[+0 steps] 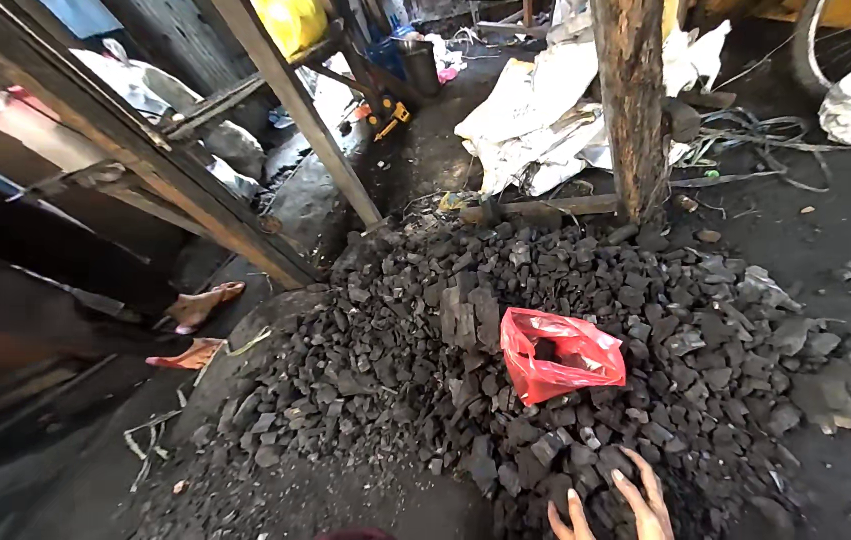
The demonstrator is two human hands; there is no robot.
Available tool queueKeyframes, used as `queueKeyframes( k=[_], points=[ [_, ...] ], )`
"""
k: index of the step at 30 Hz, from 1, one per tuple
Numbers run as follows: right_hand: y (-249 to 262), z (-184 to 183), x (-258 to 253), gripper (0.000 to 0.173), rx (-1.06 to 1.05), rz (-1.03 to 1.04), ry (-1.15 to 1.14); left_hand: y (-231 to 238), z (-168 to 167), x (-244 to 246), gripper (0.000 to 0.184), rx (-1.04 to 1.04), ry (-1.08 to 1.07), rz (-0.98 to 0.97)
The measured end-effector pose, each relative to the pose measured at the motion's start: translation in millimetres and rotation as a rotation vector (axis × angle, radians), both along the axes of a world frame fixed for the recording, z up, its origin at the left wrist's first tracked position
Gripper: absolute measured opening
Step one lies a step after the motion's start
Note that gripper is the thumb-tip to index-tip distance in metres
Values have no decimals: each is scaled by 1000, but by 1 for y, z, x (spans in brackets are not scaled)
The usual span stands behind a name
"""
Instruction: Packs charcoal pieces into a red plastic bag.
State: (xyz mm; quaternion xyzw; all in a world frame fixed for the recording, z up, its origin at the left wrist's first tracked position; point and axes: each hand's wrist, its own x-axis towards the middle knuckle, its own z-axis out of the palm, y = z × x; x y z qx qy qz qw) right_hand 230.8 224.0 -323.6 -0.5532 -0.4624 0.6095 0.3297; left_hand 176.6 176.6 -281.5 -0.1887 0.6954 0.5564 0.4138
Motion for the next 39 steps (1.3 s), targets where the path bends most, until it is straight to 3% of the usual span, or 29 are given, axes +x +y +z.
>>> queueKeyframes(
  k=[4, 8, 10, 13, 15, 19, 21, 24, 28, 31, 34, 39],
  points=[
    [-5, 11, -2, 60, -99, -24, 169, -3, 6, -11, 60, 20, -25, -87],
    [-10, 34, -11, 71, -190, -50, 100, 4, 11, -14, 61, 18, -15, -144],
    [-10, 44, -15, 69, -173, -75, 59, 9, 19, -13, 54, 22, 10, -175],
    [-4, 74, -17, 69, -44, -127, 90, 19, 48, -11, 42, 177, 165, -163],
    [11, 100, -24, 74, 108, -198, 166, 35, 75, -16, 43, 323, 307, -199],
    [70, 140, -59, 101, 350, -278, 330, 93, 114, -55, 48, 539, 550, -301],
    [99, 145, -85, 93, 334, -260, 383, 121, 113, -87, 47, 548, 513, -344],
    [123, 120, -114, 69, 159, -53, 290, 141, 90, -129, 48, 446, 181, -252],
    [145, 83, -122, 66, 60, 302, -12, 137, 94, -168, 68, 254, -131, -158],
    [164, 89, -120, 63, 80, 512, -180, 136, 95, -189, 64, 114, -100, -316],
    [185, 110, -121, 60, 138, 744, -352, 139, 102, -198, 73, 70, 3, -470],
    [196, 152, -110, 39, 228, 897, -397, 138, 136, -197, 78, 81, 134, -721]
  ],
)
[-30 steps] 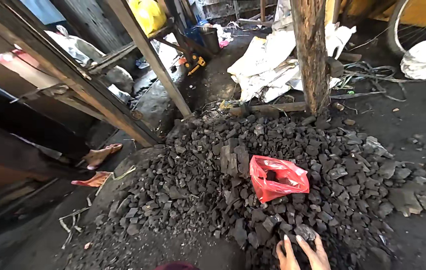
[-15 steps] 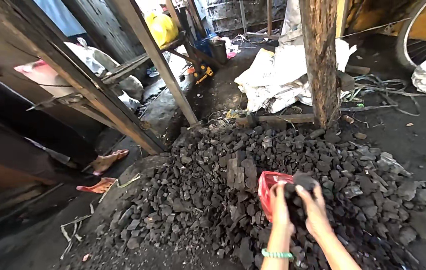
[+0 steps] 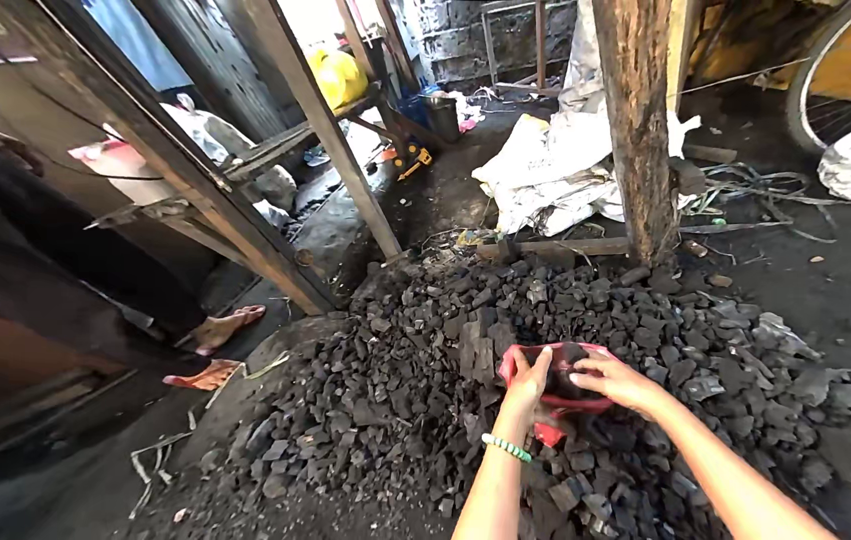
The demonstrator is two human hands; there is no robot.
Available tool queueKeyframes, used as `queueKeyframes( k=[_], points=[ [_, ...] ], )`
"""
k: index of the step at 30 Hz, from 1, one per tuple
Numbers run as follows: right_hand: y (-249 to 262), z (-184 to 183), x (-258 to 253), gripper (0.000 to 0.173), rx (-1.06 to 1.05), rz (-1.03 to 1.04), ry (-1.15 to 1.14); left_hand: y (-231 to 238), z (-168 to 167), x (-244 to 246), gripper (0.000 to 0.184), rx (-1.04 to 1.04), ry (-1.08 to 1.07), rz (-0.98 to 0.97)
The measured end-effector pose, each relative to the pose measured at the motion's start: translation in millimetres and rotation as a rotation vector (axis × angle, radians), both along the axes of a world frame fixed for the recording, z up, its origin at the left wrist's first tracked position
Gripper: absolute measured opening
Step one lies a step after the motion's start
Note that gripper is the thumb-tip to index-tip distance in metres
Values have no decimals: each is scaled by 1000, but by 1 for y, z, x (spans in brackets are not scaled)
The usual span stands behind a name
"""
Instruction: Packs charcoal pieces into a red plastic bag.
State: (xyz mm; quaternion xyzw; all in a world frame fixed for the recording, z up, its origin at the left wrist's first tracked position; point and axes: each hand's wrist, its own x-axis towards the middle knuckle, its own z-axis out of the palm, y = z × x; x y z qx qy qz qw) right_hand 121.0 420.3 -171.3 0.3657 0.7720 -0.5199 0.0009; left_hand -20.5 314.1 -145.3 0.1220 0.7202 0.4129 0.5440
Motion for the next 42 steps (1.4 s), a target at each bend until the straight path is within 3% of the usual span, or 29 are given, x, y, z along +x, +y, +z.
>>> queueKeyframes(
  k=[4, 7, 9, 11, 12, 14, 17, 19, 22, 24, 30, 33, 36, 37, 39, 40, 42],
  points=[
    [4, 21, 14, 35, 128, 200, -98, -9, 12, -10, 83, -106, 390, -283],
    [-5, 11, 30, 34, 233, 60, 10, -23, 19, -11, 74, 17, 440, -420],
    [-20, -14, 46, 30, 352, -219, 236, -45, 3, -13, 58, 310, 336, -250],
    [-40, -40, 61, 28, 410, -504, 369, -70, -30, -9, 37, 534, 249, 145],
    [-53, -53, 70, 29, 390, -600, 356, -85, -53, -4, 31, 513, 295, 288],
    [-85, -79, 84, 30, 340, -656, 259, -122, -102, 11, 35, 229, 420, 177],
    [-136, -110, 93, 28, 311, -583, 153, -150, -136, 58, 85, -227, 408, -194],
    [-163, -114, 97, 27, 228, -561, 124, -148, -145, 87, 92, -337, 528, -186],
    [-188, -117, 107, 29, 129, -562, 95, -139, -138, 107, 77, -372, 617, -209],
    [-195, -118, 110, 30, 91, -573, 107, -135, -128, 117, 71, -318, 503, -240],
    [-189, -111, 117, 40, -329, -719, 323, -140, -113, 152, 28, 238, -50, 258],
    [-184, -98, 124, 56, -501, -706, 217, -145, -110, 143, 32, 342, 8, 222],
    [-178, -89, 121, 74, -677, -735, 139, -148, -102, 131, 29, 404, 283, 8],
    [-176, -85, 118, 70, -721, -742, 147, -149, -99, 128, 27, 425, 367, -70],
    [-175, -80, 115, 45, -735, -742, 272, -151, -95, 124, 31, 474, 419, -147],
    [-174, -80, 115, 35, -738, -744, 366, -152, -95, 122, 40, 493, 362, -125],
    [-172, -77, 119, 37, -679, -730, 463, -156, -96, 119, 77, 484, 85, 37]
  ],
)
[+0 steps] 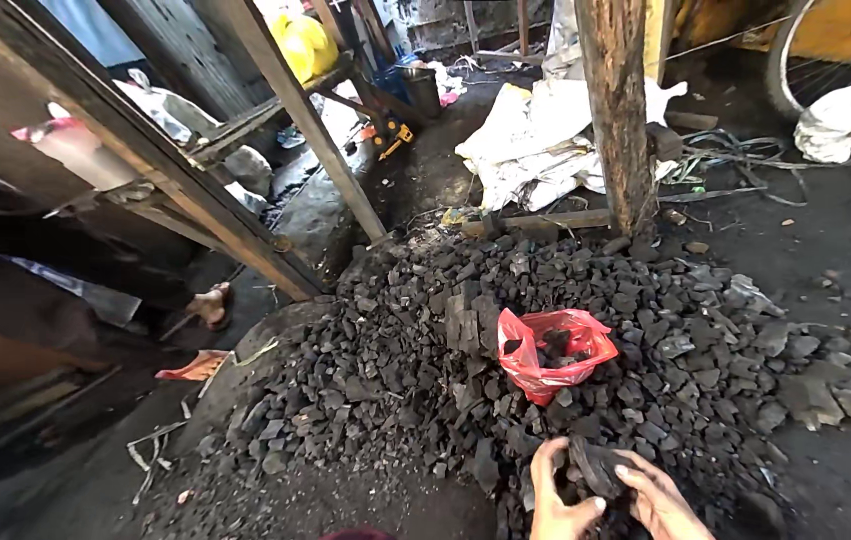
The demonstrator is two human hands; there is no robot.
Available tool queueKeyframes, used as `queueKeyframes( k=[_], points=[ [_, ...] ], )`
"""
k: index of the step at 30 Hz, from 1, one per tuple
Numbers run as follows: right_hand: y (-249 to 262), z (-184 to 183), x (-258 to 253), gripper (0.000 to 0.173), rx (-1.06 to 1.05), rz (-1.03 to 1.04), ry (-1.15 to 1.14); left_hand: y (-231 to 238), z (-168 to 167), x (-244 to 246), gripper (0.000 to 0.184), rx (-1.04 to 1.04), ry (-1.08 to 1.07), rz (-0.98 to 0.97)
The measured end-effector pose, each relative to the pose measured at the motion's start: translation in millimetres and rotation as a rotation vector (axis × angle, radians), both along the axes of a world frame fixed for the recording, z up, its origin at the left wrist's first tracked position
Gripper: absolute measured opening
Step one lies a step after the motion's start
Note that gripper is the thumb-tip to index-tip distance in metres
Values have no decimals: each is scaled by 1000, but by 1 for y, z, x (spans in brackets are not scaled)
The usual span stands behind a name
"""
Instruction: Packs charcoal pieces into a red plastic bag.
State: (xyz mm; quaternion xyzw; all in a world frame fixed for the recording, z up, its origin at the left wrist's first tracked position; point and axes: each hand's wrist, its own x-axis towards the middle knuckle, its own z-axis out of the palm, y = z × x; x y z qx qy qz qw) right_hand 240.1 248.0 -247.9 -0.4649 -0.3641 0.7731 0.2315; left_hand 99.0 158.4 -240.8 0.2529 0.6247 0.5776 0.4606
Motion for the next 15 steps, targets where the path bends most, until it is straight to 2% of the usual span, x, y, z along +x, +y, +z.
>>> queueKeyframes(
  k=[1, 2, 3, 4, 6, 8, 9, 12, 15],
  points=[
    [0, 2, 3, 41, 49, 18, -1, -1, 4, 1, 87, -55, -155, 59],
    [0, 4, 5, 42, 94, 55, -7, 0, 9, 3, 85, -124, -245, 95],
    [0, 5, 6, 43, 135, 96, -17, 2, 13, 5, 74, -187, -264, 111],
    [-2, 5, 5, 42, 175, 130, -23, 4, 16, 9, 62, -242, -223, 115],
    [-8, 8, -2, 35, 263, 157, -91, 13, 15, 17, 53, -302, 5, 110],
    [-17, 15, -18, 37, 348, 80, -293, 21, 10, 27, 47, -303, 258, 91],
    [-20, 18, -27, 41, 385, 6, -410, 24, 8, 32, 50, -297, 317, 82],
    [-25, 5, -49, 40, 603, -190, -638, 34, 6, 42, 58, -323, 291, 168],
    [-29, 2, -64, 39, 690, -198, -691, 51, 5, 32, 51, -475, 202, 347]
  ],
)
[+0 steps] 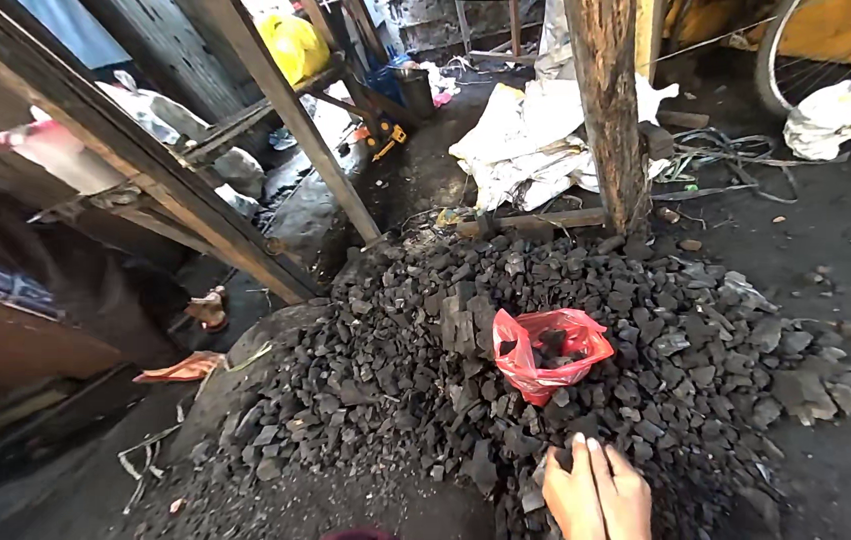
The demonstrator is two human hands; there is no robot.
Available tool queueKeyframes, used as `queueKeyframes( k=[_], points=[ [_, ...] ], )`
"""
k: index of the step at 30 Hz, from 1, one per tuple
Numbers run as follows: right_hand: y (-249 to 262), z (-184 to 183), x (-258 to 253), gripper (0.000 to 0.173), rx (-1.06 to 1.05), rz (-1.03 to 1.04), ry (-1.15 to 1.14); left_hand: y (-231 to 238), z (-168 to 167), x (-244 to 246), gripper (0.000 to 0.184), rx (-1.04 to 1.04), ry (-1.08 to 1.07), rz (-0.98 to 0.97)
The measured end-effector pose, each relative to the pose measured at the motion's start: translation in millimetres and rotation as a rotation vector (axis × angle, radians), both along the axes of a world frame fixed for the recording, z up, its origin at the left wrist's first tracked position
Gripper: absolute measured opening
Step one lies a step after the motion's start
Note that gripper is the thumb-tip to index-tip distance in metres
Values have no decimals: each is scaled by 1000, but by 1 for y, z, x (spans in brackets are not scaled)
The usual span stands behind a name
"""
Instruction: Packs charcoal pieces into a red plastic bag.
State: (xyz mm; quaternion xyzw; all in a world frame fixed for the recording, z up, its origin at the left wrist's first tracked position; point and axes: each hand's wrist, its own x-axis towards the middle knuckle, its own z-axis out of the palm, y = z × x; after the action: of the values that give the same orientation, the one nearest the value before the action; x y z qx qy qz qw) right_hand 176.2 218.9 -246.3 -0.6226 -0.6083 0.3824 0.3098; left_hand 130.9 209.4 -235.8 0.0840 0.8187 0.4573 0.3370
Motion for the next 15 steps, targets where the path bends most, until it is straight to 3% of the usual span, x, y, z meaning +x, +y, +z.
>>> queueKeyframes(
  k=[5, 10, 13, 15],
  points=[
    [2, 5, -8, 45, -289, -101, 178, 6, 4, -12, 38, -112, 150, -129],
    [1, -4, -1, 41, -511, -188, 456, -12, -7, -15, 28, 20, 207, -262],
    [12, -13, 11, 43, -562, 12, 334, -18, -12, -19, 38, -4, 99, -233],
    [27, -22, 21, 51, -488, 61, 225, -22, -15, -23, 48, -2, -47, -174]
  ],
)
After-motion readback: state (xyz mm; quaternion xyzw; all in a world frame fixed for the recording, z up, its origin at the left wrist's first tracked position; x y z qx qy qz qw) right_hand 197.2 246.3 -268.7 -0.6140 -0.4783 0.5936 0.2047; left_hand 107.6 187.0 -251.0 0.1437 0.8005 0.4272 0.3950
